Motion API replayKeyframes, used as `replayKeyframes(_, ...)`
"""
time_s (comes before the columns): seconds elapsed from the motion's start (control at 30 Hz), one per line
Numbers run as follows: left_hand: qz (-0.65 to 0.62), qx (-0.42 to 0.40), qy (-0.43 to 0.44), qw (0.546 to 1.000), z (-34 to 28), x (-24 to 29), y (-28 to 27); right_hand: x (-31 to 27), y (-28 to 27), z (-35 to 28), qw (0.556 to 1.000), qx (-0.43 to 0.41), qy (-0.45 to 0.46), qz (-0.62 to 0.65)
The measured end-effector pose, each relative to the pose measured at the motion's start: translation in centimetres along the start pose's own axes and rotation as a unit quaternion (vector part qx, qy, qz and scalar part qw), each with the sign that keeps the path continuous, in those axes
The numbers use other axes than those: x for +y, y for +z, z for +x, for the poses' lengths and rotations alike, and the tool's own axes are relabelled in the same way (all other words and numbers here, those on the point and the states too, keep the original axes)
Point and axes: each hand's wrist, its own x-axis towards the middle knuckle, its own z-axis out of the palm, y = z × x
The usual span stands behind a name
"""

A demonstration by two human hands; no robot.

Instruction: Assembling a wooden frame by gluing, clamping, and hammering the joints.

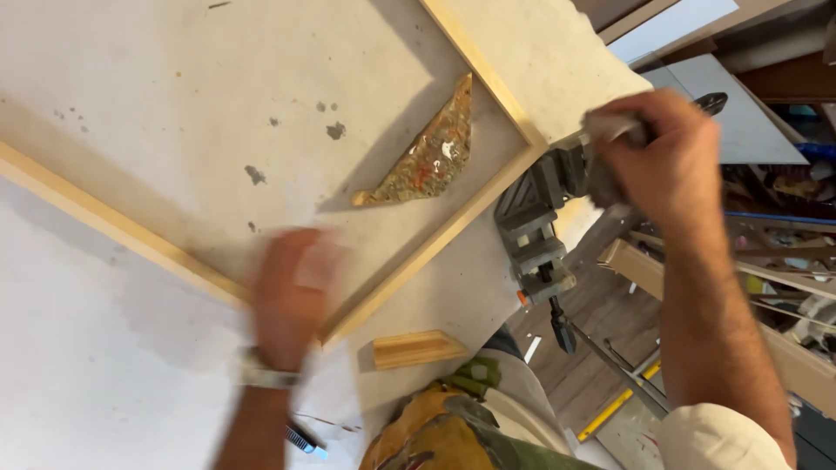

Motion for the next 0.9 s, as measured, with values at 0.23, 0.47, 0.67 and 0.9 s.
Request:
replayKeyframes(0.23, 0.205, -0.044, 0.131, 0.969, -4.3, 5.2, 9.8, -0.8, 0.2, 0.2, 0.992, -0.058, -0.068, -0.089)
replayKeyframes(0.47, 0.19, 0.003, 0.278, 0.942, -3.4, 7.9, 10.9, 2.1, -2.2, -1.6, 0.985, -0.15, -0.025, -0.087)
replayKeyframes(0.67, 0.149, -0.088, 0.228, 0.958, -2.9, 10.7, 17.6, 6.9, 0.2, -2.8, 0.975, -0.116, -0.158, -0.109)
replayKeyframes(0.9, 0.206, 0.061, 0.282, 0.935, 1.8, 10.1, 20.5, 6.6, 0.4, -5.6, 0.978, -0.144, -0.107, -0.103)
